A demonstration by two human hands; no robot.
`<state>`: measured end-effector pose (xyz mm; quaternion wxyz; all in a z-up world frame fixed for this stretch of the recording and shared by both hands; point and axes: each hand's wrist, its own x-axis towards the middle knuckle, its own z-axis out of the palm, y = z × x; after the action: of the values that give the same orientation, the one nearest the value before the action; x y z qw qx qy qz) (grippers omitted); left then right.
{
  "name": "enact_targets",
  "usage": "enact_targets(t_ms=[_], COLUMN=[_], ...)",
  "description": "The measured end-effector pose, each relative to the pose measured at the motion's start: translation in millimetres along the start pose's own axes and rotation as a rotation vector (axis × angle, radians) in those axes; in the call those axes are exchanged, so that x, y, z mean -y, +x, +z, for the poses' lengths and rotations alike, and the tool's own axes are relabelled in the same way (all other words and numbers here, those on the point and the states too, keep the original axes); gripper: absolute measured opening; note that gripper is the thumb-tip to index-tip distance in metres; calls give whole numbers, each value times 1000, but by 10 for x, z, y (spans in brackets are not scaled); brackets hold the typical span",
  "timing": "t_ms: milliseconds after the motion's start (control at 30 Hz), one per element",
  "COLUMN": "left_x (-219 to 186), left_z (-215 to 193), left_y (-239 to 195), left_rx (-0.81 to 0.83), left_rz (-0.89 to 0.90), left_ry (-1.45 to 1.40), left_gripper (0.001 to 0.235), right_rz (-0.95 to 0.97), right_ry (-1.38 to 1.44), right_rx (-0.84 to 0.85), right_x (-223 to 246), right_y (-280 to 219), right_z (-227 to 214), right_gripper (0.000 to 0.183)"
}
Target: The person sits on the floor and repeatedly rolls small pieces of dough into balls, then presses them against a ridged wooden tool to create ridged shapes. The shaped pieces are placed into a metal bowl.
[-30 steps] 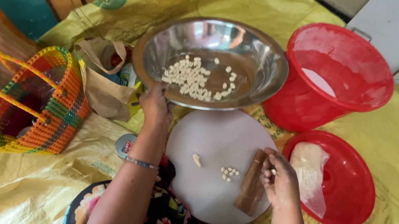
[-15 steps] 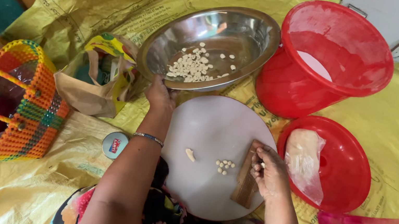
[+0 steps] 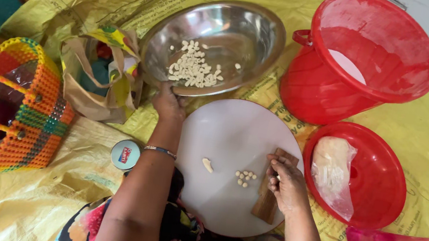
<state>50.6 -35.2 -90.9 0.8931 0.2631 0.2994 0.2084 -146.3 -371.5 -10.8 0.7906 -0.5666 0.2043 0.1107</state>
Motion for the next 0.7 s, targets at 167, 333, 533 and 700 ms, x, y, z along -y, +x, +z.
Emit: enact_targets(t_ms=[167, 333, 533, 700], left_x=[153, 335, 414, 395], left_z=[-65, -253, -539, -576], left_y=[-37, 86, 86, 148], left_rx=[-34, 195, 122, 257], left_rz=[42, -5, -404, -358], left_ry=[82, 213, 349, 261], left_gripper=[32, 43, 39, 14], right_rz=[-11, 7, 5, 38], right_ry=[-37, -56, -116, -65], right_rx=[-25, -27, -4, -37], right_x=[1, 1, -78, -139], right_y=[-26, -32, 2, 75], right_z=[5, 54, 87, 26], right_gripper=[19, 19, 20, 20])
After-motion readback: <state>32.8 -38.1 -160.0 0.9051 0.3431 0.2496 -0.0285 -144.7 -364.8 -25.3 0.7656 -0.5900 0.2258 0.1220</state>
